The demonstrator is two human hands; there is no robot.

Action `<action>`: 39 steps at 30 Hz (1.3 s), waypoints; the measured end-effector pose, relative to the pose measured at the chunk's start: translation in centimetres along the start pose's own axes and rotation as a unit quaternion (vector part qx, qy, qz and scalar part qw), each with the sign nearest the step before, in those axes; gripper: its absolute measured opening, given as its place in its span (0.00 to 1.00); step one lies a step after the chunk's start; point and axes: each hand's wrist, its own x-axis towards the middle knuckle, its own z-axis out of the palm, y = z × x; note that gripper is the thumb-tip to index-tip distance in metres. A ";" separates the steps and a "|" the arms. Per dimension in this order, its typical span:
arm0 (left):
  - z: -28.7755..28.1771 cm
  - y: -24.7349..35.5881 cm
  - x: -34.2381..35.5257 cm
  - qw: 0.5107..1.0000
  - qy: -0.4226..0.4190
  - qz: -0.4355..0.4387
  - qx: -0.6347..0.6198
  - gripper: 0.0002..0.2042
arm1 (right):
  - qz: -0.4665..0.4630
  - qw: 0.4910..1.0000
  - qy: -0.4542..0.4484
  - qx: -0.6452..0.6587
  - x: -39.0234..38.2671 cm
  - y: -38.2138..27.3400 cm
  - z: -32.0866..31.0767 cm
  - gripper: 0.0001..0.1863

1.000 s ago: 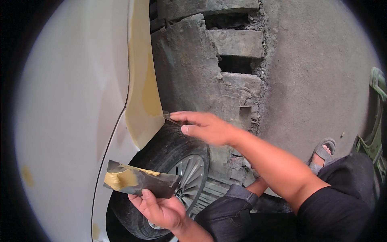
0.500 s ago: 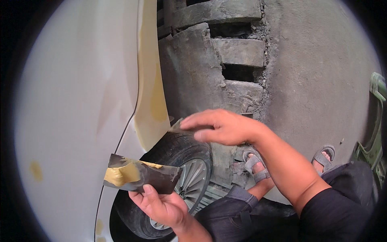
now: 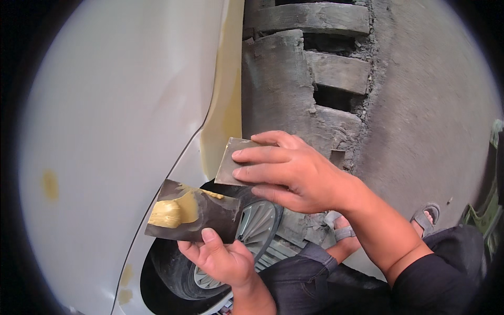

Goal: The person applies yellow body filler to several spots on the side of a white car using a metal putty knife, then smooths and levels the filler with a sanding block. The person works on the rear quarter panel and door area, repeatedly applying and smoothing the material.

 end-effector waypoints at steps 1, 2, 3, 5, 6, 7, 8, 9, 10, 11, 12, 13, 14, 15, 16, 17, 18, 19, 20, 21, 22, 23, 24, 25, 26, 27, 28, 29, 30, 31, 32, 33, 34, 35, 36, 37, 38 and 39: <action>0.0 0.2 -0.2 1.000 0.005 0.004 0.013 0.24 | -0.013 1.000 0.001 0.001 0.1 -0.6 0.2 0.20; -0.1 0.2 -0.4 1.000 0.009 0.012 0.024 0.24 | -0.024 1.000 0.002 0.000 0.1 -1.1 0.4 0.20; -0.1 0.3 -0.5 1.000 0.003 0.009 0.013 0.24 | -0.032 0.999 0.004 -0.007 0.1 -1.7 0.8 0.20; -0.1 0.2 -0.6 1.000 -0.014 0.011 -0.003 0.24 | -0.032 0.999 -0.015 -0.021 0.0 -2.7 1.4 0.21; -0.3 0.2 -0.6 1.000 -0.003 0.004 -0.010 0.24 | -0.036 0.998 -0.034 -0.037 -0.1 -2.9 1.6 0.21; -0.4 0.2 -0.6 1.000 0.006 -0.004 -0.009 0.24 | -0.038 0.997 -0.049 -0.048 -0.3 -3.0 1.6 0.21; -0.7 0.2 -0.5 1.000 0.018 -0.011 -0.009 0.23 | -0.032 0.995 -0.067 -0.063 -0.4 -2.9 1.6 0.21; -1.1 0.2 -0.5 1.000 0.027 -0.008 0.015 0.24 | -0.027 0.992 -0.095 -0.084 -0.6 -2.7 1.4 0.22; -1.5 0.3 -0.6 0.999 0.038 -0.003 0.036 0.24 | -0.024 0.987 -0.120 -0.104 -0.7 -2.4 1.2 0.22; -2.1 0.3 -0.7 0.997 0.051 0.002 0.055 0.24 | -0.013 0.987 -0.111 -0.113 -0.8 -2.1 1.0 0.22; -2.8 0.3 -0.9 0.998 0.048 0.011 0.044 0.24 | -0.003 0.987 -0.101 -0.122 -0.8 -1.7 0.8 0.22; -3.5 0.3 -1.1 0.998 0.045 0.017 0.033 0.24 | 0.018 0.986 -0.097 -0.132 -0.7 -1.5 0.8 0.21; -4.4 0.3 -1.4 0.998 0.048 0.025 0.026 0.24 | 0.018 0.983 -0.083 -0.161 -0.6 -1.4 0.9 0.21; -5.2 0.4 -1.9 0.998 0.041 0.015 0.045 0.24 | 0.026 0.978 -0.075 -0.194 -0.4 -1.4 1.1 0.21; -6.1 0.4 -2.2 0.999 0.019 -0.010 0.024 0.24 | 0.033 0.971 -0.068 -0.228 -0.1 -1.5 1.4 0.21; -7.1 0.3 -2.5 0.999 0.004 -0.035 0.008 0.24 | 0.021 0.965 -0.070 -0.251 0.2 -1.8 1.8 0.20; -7.9 0.3 -3.0 0.998 -0.012 -0.059 -0.008 0.24 | 0.007 0.960 -0.062 -0.272 0.5 -2.1 2.4 0.20; -8.6 0.3 -3.6 0.995 0.013 -0.089 -0.032 0.24 | -0.008 0.955 -0.053 -0.292 0.8 -2.3 2.9 0.20; -9.3 0.1 -4.1 0.993 0.019 -0.106 -0.047 0.24 | -0.026 0.948 -0.046 -0.313 1.2 -2.5 3.5 0.20; -10.0 0.1 -4.5 0.990 0.023 -0.122 -0.060 0.24 | -0.036 0.940 -0.055 -0.336 1.4 -2.5 4.0 0.20; -10.6 -0.2 -4.9 0.987 0.028 -0.138 -0.075 0.24 | -0.054 0.933 -0.060 -0.350 1.7 -2.5 4.6 0.20; -11.1 -0.5 -5.1 0.987 0.028 -0.137 -0.081 0.24 | -0.071 0.926 -0.065 -0.364 1.9 -2.4 5.2 0.20; -11.5 -0.6 -5.5 0.981 0.037 -0.162 -0.095 0.23 | -0.085 0.919 -0.074 -0.377 2.0 -2.4 5.7 0.20; -11.9 -0.7 -5.9 0.976 0.043 -0.185 -0.109 0.23 | -0.095 0.915 -0.072 -0.386 2.0 -2.3 6.2 0.19; -12.2 -0.7 -6.2 0.968 0.052 -0.206 -0.131 0.22 | -0.104 0.910 -0.075 -0.394 2.0 -2.1 6.5 0.19; -12.5 -0.8 -6.6 0.966 0.049 -0.217 -0.133 0.21 | -0.114 0.906 -0.074 -0.400 2.0 -1.9 6.8 0.18; -12.6 -0.7 -7.0 0.967 0.043 -0.222 -0.117 0.21 | -0.115 0.903 -0.081 -0.406 2.0 -1.8 7.0 0.18; -12.9 -0.6 -7.4 0.969 0.037 -0.223 -0.104 0.21 | -0.115 0.903 -0.081 -0.406 1.9 -1.7 7.2 0.18; -13.0 -0.5 -7.7 0.970 0.032 -0.223 -0.089 0.22 | -0.112 0.905 -0.083 -0.403 1.9 -1.6 7.3 0.18; -13.1 -0.5 -8.0 0.970 0.032 -0.222 -0.089 0.22 | -0.121 0.902 -0.084 -0.406 1.8 -1.5 7.4 0.18; -13.3 -0.5 -8.3 0.969 0.034 -0.224 -0.094 0.21 | -0.128 0.899 -0.088 -0.409 1.8 -1.3 7.5 0.18; -13.3 -0.5 -8.5 0.969 0.035 -0.225 -0.099 0.21 | -0.133 0.898 -0.092 -0.410 1.8 -1.2 7.6 0.18; -13.4 -0.6 -8.6 0.968 0.036 -0.227 -0.104 0.20 | -0.136 0.895 -0.094 -0.414 1.8 -1.1 7.7 0.18; -13.5 -0.7 -8.7 0.969 0.030 -0.225 -0.099 0.20 | -0.138 0.894 -0.096 -0.416 1.8 -1.0 7.8 0.18; -13.6 -0.9 -8.8 0.970 0.023 -0.224 -0.094 0.21 | -0.138 0.892 -0.098 -0.419 1.8 -0.9 8.0 0.18; -13.7 -1.0 -8.8 0.972 0.022 -0.218 -0.089 0.21 | -0.140 0.890 -0.101 -0.423 1.8 -0.8 8.1 0.18; -13.7 -1.1 -8.8 0.970 0.020 -0.225 -0.092 0.21 | -0.142 0.887 -0.104 -0.426 1.8 -0.8 8.2 0.18; -13.7 -1.1 -8.8 0.969 0.023 -0.228 -0.095 0.21 | -0.143 0.886 -0.107 -0.429 1.8 -0.9 8.2 0.18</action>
